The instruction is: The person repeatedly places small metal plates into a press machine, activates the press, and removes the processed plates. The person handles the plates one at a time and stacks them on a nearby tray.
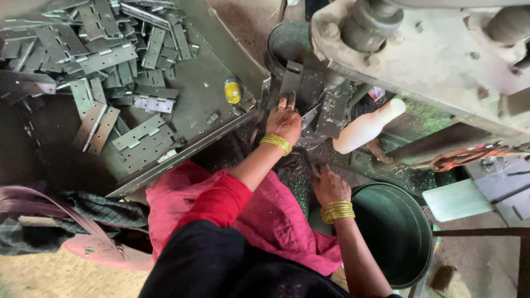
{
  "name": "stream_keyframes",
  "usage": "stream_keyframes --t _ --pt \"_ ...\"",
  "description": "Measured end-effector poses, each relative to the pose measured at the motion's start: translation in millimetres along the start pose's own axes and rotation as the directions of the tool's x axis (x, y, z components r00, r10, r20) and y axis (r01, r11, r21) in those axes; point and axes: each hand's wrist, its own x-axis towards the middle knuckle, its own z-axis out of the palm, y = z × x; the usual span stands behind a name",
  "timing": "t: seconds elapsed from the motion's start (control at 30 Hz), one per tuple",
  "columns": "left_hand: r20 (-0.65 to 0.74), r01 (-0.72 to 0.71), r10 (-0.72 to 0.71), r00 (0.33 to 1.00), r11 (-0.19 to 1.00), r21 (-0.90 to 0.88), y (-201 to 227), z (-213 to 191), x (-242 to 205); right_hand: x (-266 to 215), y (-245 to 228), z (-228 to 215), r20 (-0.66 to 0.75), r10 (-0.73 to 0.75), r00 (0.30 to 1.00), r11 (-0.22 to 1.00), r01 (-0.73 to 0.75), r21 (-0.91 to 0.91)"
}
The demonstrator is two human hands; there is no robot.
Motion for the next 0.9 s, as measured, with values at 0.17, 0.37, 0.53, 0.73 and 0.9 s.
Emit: stream_keyframes --t 0.17,0.37,0.53,0.73,0.9 --pt "-0.034 0.027 -0.024 0.999 0.996 0.079 -4 -18 -33 -6 -6 2 0.06 0.034 0.998 0.998 -0.032 -0.049" --pt "-0.252 -0.049 0.096 0.963 0.981 0.185 23 -11 -22 0 -5 -1 0.043 0.015 0.999 1.0 -0.015 -0.007" --pt "-0.266 -0.144 0.106 0.958 0.981 -0.128 27 -3 -31 -5 -7 -7 0.059 0.003 0.998 1.0 -0.004 0.021" --pt "0.211 -0.065 0.012 0.977 0.967 0.246 18 -13 -38 -4 -7 -3 0.071 0.018 0.997 1.0 -0.017 -0.017" --pt "0.212 -0.046 -0.01 0.977 0.965 0.258 21 3 -5 -7 34 60 0.071 0.061 0.996 0.998 -0.063 0.027"
